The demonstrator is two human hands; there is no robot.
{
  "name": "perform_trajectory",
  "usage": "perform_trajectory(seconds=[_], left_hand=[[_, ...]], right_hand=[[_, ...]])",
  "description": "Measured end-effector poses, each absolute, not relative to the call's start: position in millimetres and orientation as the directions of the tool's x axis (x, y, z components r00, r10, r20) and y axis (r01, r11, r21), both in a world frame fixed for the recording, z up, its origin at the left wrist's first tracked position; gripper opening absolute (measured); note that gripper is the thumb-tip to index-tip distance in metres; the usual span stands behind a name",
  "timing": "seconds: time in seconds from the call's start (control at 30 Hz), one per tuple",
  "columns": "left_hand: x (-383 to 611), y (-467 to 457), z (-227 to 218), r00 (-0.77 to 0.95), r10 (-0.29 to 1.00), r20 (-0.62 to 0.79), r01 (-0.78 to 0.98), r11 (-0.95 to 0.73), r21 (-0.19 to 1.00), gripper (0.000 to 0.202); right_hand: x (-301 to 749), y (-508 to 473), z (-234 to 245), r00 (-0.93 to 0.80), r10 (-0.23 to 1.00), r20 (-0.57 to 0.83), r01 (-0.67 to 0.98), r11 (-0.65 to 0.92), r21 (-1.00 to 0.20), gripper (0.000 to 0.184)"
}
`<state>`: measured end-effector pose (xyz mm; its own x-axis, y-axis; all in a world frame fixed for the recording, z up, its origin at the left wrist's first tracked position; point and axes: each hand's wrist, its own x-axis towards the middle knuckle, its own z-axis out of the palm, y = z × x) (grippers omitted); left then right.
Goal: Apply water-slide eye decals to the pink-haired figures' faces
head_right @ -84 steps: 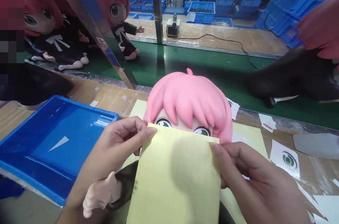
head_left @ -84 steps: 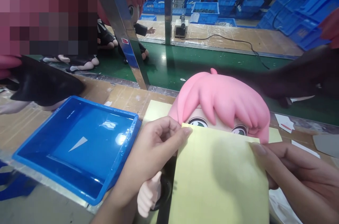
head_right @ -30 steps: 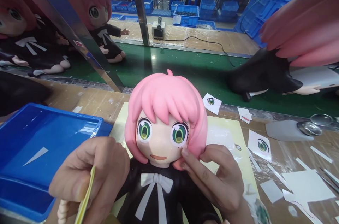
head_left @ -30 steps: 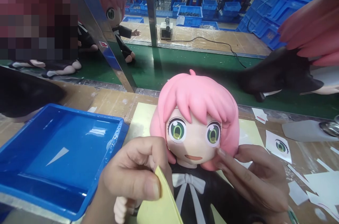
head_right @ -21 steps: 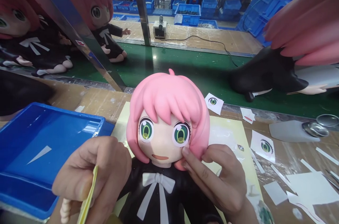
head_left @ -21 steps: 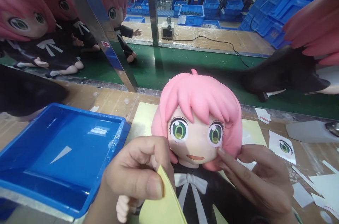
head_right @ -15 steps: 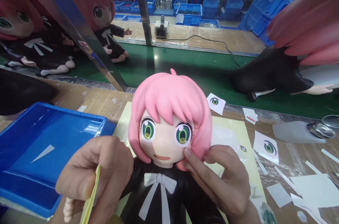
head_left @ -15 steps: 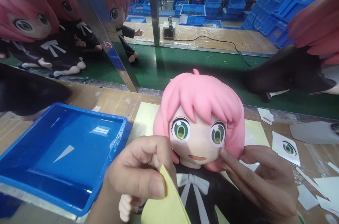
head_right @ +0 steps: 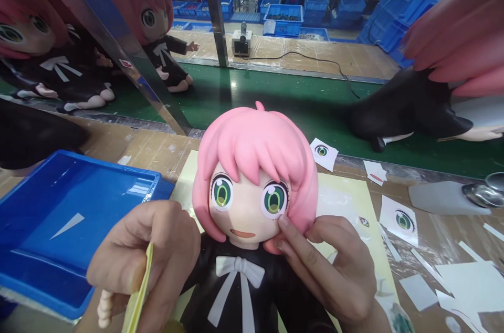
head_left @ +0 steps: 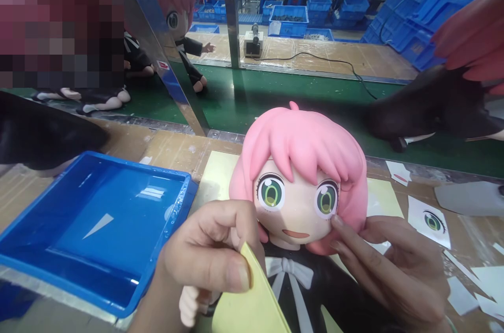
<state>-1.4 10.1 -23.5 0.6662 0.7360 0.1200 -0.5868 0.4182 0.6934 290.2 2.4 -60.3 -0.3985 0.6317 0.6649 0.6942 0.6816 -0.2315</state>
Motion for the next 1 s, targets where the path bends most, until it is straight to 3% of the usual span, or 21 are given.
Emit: perform_trajectory(seconds=[0.43, 0.67, 0.9, 1.0], left_hand=[[0, 11, -18, 0.672, 0.735, 0.092, -0.584, 0.45, 0.675, 0.021], [8, 18, -16, 0.611, 0.75, 0.254, -0.647, 0.287, 0.706, 0.02], [9, 21, -18, 0.605, 0.726, 0.327, -0.672, 0.245, 0.698, 0.016], [6, 17, -16, 0.591, 0.774, 0.226, -0.614, 0.251, 0.748, 0.02]], right_hand=[[288, 2, -60, -0.402, 0.609, 0.684, 0.692, 0.691, -0.209, 0.058], [288, 1, -61, -0.388, 0.626, 0.676, 0.694, 0.681, -0.232, 0.056], [287, 3, -62, -0.368, 0.626, 0.687, 0.696, 0.676, -0.243, 0.06], [287, 4, -58, -0.353, 0.646, 0.676, 0.697, 0.664, -0.271, 0.059]])
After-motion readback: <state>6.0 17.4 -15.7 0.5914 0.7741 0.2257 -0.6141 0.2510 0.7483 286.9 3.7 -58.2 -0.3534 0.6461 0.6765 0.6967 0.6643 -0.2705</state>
